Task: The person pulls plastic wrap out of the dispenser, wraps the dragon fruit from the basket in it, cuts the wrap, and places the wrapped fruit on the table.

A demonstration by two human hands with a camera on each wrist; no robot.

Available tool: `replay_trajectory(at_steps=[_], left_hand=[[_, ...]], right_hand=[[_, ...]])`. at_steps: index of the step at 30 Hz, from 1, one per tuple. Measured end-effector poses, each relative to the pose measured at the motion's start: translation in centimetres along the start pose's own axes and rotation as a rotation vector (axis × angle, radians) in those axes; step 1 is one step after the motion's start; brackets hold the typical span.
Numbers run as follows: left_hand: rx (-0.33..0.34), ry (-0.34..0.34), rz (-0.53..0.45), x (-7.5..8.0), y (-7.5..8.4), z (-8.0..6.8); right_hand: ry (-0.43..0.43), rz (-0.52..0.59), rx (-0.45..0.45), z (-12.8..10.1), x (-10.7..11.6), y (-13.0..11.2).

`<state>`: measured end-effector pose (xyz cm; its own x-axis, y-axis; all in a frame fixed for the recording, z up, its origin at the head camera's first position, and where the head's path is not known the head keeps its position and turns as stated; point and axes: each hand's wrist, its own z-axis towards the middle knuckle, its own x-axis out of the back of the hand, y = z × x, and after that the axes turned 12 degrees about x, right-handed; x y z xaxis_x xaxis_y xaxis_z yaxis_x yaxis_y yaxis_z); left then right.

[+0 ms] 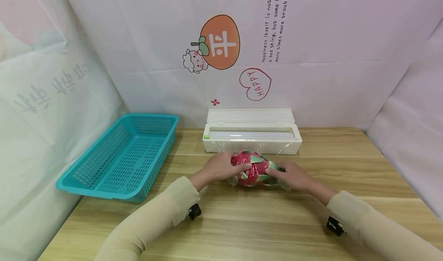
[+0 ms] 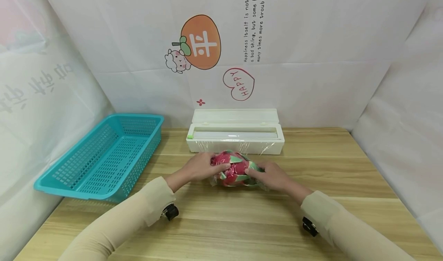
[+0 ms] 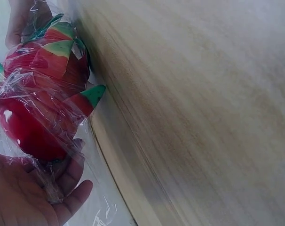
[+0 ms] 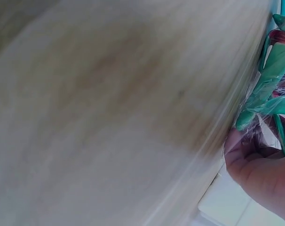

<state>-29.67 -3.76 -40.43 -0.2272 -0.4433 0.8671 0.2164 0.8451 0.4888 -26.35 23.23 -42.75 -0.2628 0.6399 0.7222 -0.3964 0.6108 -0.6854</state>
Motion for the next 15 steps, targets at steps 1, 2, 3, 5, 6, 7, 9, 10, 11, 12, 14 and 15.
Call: replay_trajectory(at_steps=[1,2,3,5,6,7,9,10,11,12,14,15], left_hand=[[0.004,-0.004,0.001,0.00,0.01,0.02],[0.010,-0.010,-0.002,0.01,0.03,0.03],[0.016,-0.014,0.000,0.00,0.03,0.06],[0.021,-0.021,0.000,0.03,0.08,0.09],[0.022,-0.025,-0.004,0.05,0.10,0.10],[0.023,-0.028,-0.010,0.07,0.13,0.11],[0.019,-0.036,-0.027,0.09,0.16,0.15],[0.017,-0.042,-0.043,0.09,0.17,0.17],[0.016,-0.047,-0.056,0.07,0.15,0.21],[0.016,-0.053,-0.072,0.05,0.12,0.24],[0.020,-0.063,-0.099,0.00,0.06,0.29],[0.023,-0.067,-0.112,-0.02,0.04,0.30]], right_hand=[[0.000,-0.008,0.010,0.03,0.00,0.08],[-0.001,-0.016,0.021,0.06,0.00,0.15],[-0.001,-0.023,0.029,0.08,-0.01,0.22],[-0.006,-0.027,0.044,0.11,-0.01,0.32],[-0.010,-0.031,0.050,0.11,-0.01,0.35],[-0.013,-0.028,0.054,0.12,-0.02,0.35],[-0.019,-0.019,0.061,0.13,-0.02,0.37],[-0.021,-0.017,0.063,0.13,-0.01,0.39],[-0.022,-0.014,0.061,0.15,-0.02,0.40],[-0.024,-0.007,0.063,0.16,-0.03,0.44],[-0.019,-0.001,0.053,0.15,-0.03,0.52],[-0.015,-0.004,0.049,0.14,-0.03,0.55]])
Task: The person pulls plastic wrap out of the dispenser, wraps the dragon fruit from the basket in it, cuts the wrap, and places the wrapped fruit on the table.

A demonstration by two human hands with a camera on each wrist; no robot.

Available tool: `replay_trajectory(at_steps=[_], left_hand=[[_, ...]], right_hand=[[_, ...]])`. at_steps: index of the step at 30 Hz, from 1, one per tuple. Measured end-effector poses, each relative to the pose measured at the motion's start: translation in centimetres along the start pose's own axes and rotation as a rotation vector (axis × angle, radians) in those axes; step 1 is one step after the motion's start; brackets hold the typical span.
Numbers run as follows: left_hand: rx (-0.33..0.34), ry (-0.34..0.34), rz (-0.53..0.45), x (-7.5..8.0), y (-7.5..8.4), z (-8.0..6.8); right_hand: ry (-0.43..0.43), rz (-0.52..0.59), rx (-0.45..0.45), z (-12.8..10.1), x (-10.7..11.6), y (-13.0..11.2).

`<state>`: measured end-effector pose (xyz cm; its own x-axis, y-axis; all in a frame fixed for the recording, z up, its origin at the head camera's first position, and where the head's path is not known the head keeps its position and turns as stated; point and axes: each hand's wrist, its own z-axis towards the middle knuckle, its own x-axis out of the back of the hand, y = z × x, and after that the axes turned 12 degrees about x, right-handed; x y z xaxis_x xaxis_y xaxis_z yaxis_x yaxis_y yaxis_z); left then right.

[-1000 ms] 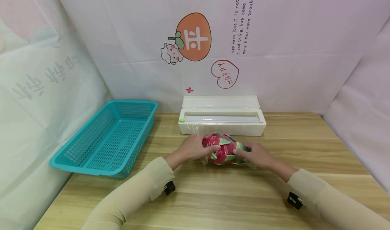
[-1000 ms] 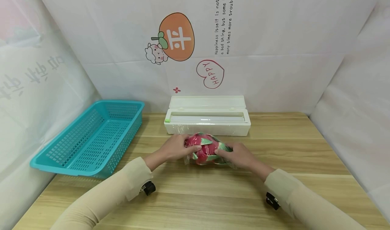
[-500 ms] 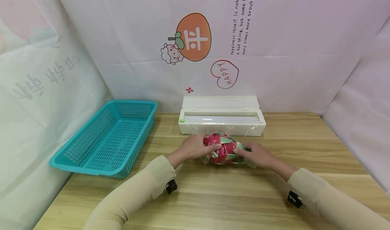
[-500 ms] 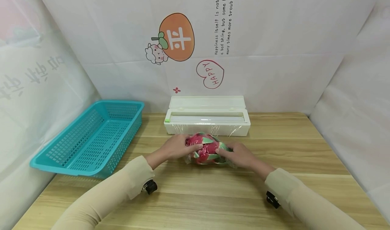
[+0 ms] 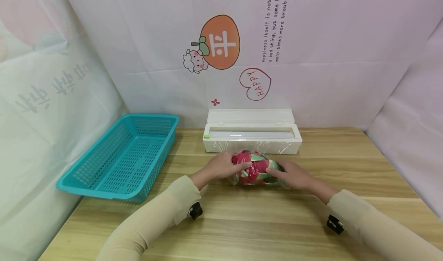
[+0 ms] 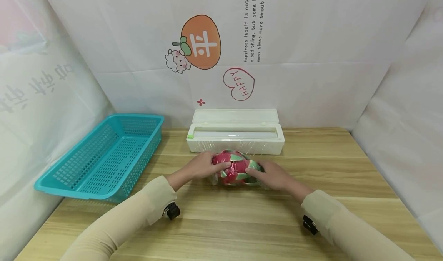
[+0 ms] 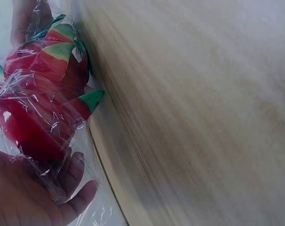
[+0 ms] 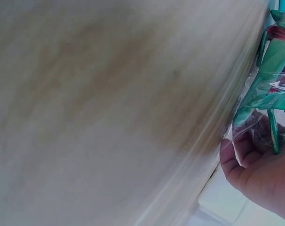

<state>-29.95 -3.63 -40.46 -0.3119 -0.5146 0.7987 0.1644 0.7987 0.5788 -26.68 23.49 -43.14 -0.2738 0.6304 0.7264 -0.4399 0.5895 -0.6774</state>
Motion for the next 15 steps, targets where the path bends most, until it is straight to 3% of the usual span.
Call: replay_trajectory(at_steps=[5,15], left_hand=[[0.010,0.000,-0.024,-0.14,-0.24,0.25],[0.014,0.032,-0.026,0.08,-0.38,0.29]], right_hand=[[0.015,-0.028,-0.012,-0.06,0.05,0.06],[0.023,-0.079,0.063,-0.12,-0.04,0.44]])
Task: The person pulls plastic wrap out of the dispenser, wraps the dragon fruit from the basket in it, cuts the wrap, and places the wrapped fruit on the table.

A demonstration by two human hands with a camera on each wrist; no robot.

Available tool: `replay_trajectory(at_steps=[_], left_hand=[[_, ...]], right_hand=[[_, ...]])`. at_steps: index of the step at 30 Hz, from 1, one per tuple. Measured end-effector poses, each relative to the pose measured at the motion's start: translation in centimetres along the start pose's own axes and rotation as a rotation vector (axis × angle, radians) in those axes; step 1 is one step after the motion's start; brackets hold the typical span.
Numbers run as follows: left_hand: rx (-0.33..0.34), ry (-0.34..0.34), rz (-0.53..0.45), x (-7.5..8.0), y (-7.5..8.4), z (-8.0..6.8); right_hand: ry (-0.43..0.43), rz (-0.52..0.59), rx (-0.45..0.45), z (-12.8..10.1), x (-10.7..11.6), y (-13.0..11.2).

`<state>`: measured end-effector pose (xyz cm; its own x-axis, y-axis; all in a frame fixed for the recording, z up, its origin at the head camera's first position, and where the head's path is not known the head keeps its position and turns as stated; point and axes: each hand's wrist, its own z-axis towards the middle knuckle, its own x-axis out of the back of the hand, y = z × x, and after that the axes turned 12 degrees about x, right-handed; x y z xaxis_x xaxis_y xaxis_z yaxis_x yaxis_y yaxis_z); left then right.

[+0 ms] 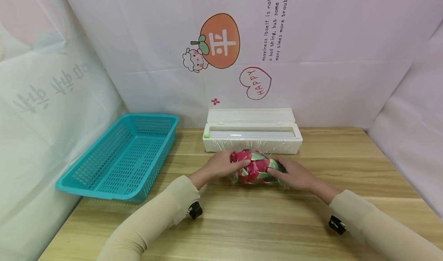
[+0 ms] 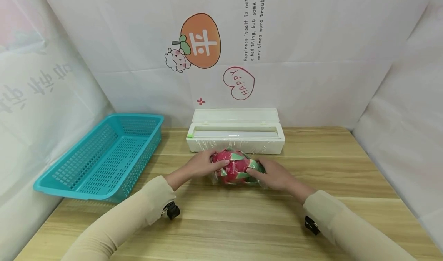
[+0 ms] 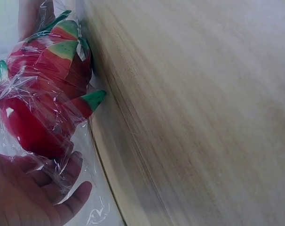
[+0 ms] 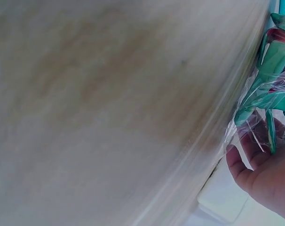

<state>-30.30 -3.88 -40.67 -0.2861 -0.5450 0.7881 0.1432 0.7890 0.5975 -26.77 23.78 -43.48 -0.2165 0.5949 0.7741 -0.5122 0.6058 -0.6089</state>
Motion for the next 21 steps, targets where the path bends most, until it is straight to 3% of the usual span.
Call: replay_trajectory(at_steps=[21], left_hand=[[-0.007,0.017,-0.015,0.5,-0.8,0.0]], right_hand=[[0.065,-0.060,0.106,0.6,0.7,-1.4]])
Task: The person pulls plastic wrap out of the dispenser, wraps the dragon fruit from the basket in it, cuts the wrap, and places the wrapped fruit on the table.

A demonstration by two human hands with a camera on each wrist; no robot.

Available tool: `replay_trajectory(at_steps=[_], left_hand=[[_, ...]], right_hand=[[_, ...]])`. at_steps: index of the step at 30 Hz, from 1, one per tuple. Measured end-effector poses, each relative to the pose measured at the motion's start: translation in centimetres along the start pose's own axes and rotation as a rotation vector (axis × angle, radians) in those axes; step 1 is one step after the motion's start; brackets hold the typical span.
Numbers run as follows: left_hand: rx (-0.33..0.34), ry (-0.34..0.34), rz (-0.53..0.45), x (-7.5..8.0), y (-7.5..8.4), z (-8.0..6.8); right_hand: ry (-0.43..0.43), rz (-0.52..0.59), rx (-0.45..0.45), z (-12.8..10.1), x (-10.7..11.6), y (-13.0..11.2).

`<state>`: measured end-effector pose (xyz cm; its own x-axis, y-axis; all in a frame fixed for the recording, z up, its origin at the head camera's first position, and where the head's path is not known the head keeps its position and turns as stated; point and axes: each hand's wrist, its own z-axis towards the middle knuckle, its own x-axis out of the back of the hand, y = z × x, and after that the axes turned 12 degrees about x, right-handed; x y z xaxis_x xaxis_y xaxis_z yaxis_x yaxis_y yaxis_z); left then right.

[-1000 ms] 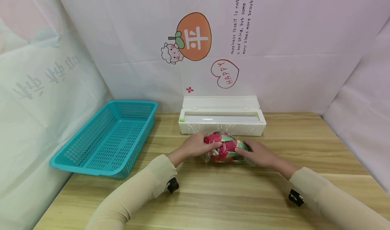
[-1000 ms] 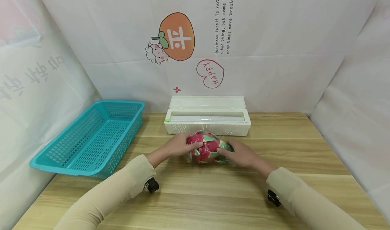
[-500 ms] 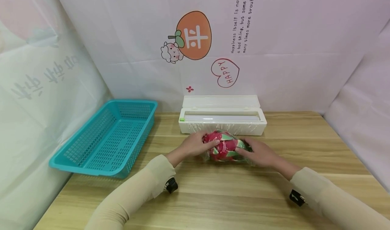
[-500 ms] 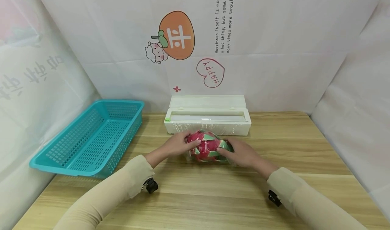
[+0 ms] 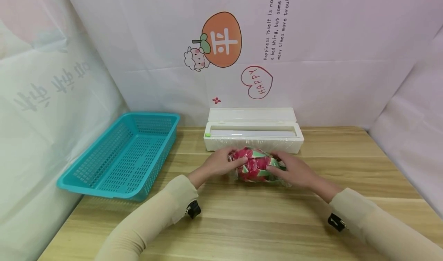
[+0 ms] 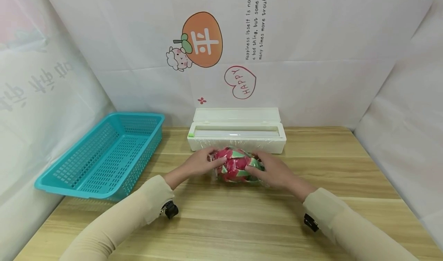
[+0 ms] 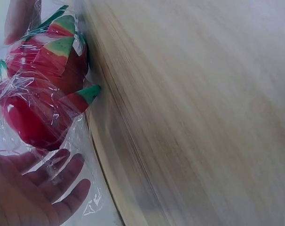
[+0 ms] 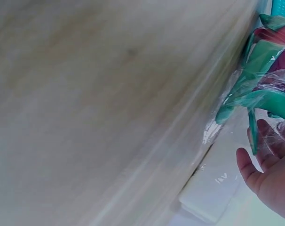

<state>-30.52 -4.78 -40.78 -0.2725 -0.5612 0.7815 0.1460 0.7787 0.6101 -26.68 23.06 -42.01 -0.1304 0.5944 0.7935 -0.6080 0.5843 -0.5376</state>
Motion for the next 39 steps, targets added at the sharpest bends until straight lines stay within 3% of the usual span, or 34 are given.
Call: replay_trajectory(at_steps=[7,17,30,39], left_hand=[[-0.009,0.018,0.000,0.2,-0.6,0.0],[0.036,0.070,-0.039,1.5,-1.5,-0.8],[0.080,0.300,-0.032,3.8,-3.2,-1.1],[0.130,0.384,0.011,4.3,-4.3,-0.8]], right_hand=[[0.010,-0.064,0.051,0.5,0.4,-0.6],[0.025,-0.107,0.061,1.8,1.0,-1.4],[0.067,-0.231,0.187,3.9,2.0,-2.6],[0.079,-0.286,0.236,5.5,1.6,-3.6]])
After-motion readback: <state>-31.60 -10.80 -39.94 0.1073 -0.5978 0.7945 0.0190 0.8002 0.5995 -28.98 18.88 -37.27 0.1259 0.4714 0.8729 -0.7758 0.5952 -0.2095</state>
